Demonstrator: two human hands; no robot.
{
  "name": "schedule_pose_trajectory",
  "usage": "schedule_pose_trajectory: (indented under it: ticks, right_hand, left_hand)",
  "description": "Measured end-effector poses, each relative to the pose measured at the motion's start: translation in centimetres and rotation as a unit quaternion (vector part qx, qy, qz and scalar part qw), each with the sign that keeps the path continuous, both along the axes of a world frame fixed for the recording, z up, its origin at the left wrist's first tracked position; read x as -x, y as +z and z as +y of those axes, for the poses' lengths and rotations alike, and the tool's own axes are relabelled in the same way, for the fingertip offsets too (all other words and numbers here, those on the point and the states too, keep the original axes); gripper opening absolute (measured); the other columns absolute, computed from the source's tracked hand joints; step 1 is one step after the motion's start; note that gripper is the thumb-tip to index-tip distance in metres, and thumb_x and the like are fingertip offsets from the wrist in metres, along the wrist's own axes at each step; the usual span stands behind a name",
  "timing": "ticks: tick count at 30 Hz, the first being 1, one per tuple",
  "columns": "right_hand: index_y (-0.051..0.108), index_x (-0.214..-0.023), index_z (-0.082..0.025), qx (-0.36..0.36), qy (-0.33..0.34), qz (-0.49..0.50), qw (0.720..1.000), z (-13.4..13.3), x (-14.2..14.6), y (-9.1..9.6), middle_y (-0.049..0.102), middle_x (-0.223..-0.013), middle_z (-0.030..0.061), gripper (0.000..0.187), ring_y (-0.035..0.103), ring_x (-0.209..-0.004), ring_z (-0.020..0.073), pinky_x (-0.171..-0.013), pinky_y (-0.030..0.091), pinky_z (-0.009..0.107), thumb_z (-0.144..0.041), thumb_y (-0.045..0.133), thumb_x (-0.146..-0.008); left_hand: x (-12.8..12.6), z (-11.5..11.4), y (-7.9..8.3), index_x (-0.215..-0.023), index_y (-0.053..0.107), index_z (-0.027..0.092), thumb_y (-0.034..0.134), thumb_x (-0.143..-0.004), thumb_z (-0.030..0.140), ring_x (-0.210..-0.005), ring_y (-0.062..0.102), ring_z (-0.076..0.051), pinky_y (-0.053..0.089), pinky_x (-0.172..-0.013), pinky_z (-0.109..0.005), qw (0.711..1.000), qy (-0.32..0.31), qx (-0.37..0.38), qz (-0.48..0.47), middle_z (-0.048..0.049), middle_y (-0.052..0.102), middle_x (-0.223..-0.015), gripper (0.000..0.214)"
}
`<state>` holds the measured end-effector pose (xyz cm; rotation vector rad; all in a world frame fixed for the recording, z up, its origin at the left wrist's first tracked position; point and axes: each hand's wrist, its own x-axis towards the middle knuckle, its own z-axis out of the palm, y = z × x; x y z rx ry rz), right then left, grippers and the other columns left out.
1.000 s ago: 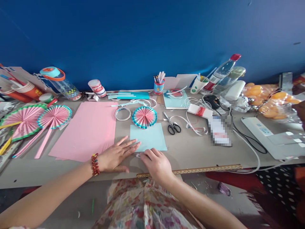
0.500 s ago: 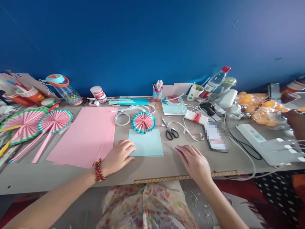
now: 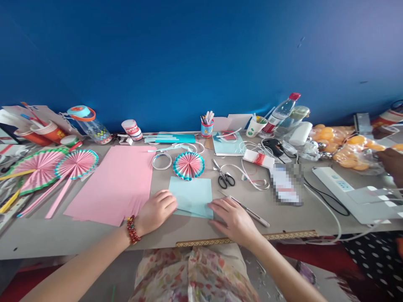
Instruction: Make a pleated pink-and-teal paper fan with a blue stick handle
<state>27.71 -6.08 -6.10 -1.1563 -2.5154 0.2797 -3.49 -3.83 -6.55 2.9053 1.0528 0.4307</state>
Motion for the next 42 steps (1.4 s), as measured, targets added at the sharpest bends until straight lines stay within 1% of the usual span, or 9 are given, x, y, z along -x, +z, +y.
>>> schedule_pose_trajectory:
  ticks: [4,7,10,12,17,21,27,37,42]
  right_hand:
    - [0.055,-0.133,-0.016,-0.01,-0.01,-0.011,1.0,-0.1,0.5,-0.3,0.066,-0.118,0.0126,0.047,0.058,-0.105,0.0271,-0.091,0.048,0.042,-0.039,0.062,-0.093]
    - [0.058,-0.128,-0.017,-0.031,0.009,-0.031,0.999,0.0,0.8,-0.4,0.067,-0.116,0.0119,0.039,0.058,-0.101,0.0257,-0.088,0.048,0.039,-0.036,0.061,-0.094]
    - [0.064,-0.113,-0.019,-0.064,0.057,-0.054,0.995,0.4,1.4,-0.4,0.068,-0.106,0.0095,0.021,0.058,-0.094,0.0225,-0.081,0.045,0.035,-0.027,0.056,-0.096]
    - [0.066,-0.1,-0.019,-0.085,0.086,-0.07,0.99,0.7,1.9,-0.4,0.068,-0.093,0.0075,0.014,0.057,-0.085,0.0197,-0.074,0.042,0.033,-0.021,0.052,-0.096]
    - [0.063,-0.087,-0.018,-0.121,0.119,-0.086,0.982,1.1,2.2,-0.6,0.063,-0.08,0.0053,0.015,0.054,-0.076,0.0175,-0.065,0.036,0.031,-0.015,0.05,-0.095]
    - [0.062,-0.086,-0.018,-0.095,0.102,-0.063,0.988,1.0,1.8,-0.8,0.066,-0.085,0.0066,0.019,0.057,-0.081,0.018,-0.07,0.04,0.03,-0.015,0.046,-0.095]
    - [0.064,-0.097,-0.019,-0.015,0.064,-0.017,0.998,0.5,1.8,-0.6,0.067,-0.095,0.0084,0.02,0.058,-0.09,0.021,-0.081,0.045,0.034,-0.032,0.048,-0.099]
    - [0.062,-0.088,-0.02,0.054,-0.029,0.012,0.998,1.3,2.6,-0.6,0.066,-0.089,0.0051,0.02,0.057,-0.085,0.0195,-0.078,0.037,0.032,-0.024,0.048,-0.1]
    - [0.059,-0.084,-0.02,0.047,-0.063,-0.012,0.997,1.2,2.9,-0.5,0.065,-0.084,0.003,0.017,0.056,-0.082,0.0189,-0.076,0.032,0.032,-0.025,0.052,-0.099]
  left_hand:
    - [2.5,1.2,0.9,-0.097,0.065,0.02,0.05,-0.095,0.011,-0.096,0.061,-0.019,0.044,-0.106,-0.044,0.995,-0.018,-0.094,-0.006,-0.0033,0.07,-0.096,0.018]
    - [6.3,2.7,1.6,-0.103,0.067,0.021,0.055,-0.092,0.014,-0.103,0.062,-0.023,0.047,-0.102,-0.045,0.985,0.054,-0.161,-0.028,-0.0065,0.071,-0.105,0.018]
    - [8.6,3.3,1.9,-0.108,0.068,0.022,0.055,-0.092,0.018,-0.106,0.062,-0.027,0.048,-0.099,-0.049,0.973,0.155,-0.17,-0.005,-0.0087,0.07,-0.108,0.02]
    - [7.9,2.4,2.0,-0.113,0.066,0.021,0.056,-0.093,0.022,-0.109,0.061,-0.029,0.048,-0.098,-0.05,0.971,0.182,-0.155,-0.007,-0.0101,0.069,-0.113,0.022]
    - [1.5,-1.5,1.1,-0.115,0.063,0.019,0.057,-0.095,0.033,-0.114,0.059,-0.024,0.05,-0.097,-0.039,0.999,0.028,-0.026,-0.004,-0.0088,0.067,-0.118,0.025]
    - [-1.4,-2.0,0.0,-0.102,0.064,0.019,0.046,-0.099,0.019,-0.102,0.061,-0.022,0.051,-0.087,-0.038,1.0,0.016,-0.009,0.017,-0.0066,0.068,-0.104,0.018]
    - [-1.8,-1.6,-0.2,-0.089,0.06,0.018,0.043,-0.1,0.016,-0.089,0.058,-0.02,0.048,-0.079,-0.035,0.997,0.037,0.067,-0.02,-0.0055,0.064,-0.094,0.021]
    - [-1.0,-2.1,-0.7,-0.089,0.06,0.021,0.049,-0.1,0.027,-0.083,0.06,-0.019,0.044,-0.077,-0.035,0.968,0.169,0.144,-0.118,-0.0013,0.065,-0.086,0.017]
    - [-0.5,-2.0,-0.8,-0.09,0.059,0.021,0.055,-0.097,0.029,-0.083,0.061,-0.019,0.043,-0.077,-0.035,0.964,0.186,0.142,-0.124,-0.0005,0.067,-0.087,0.012]
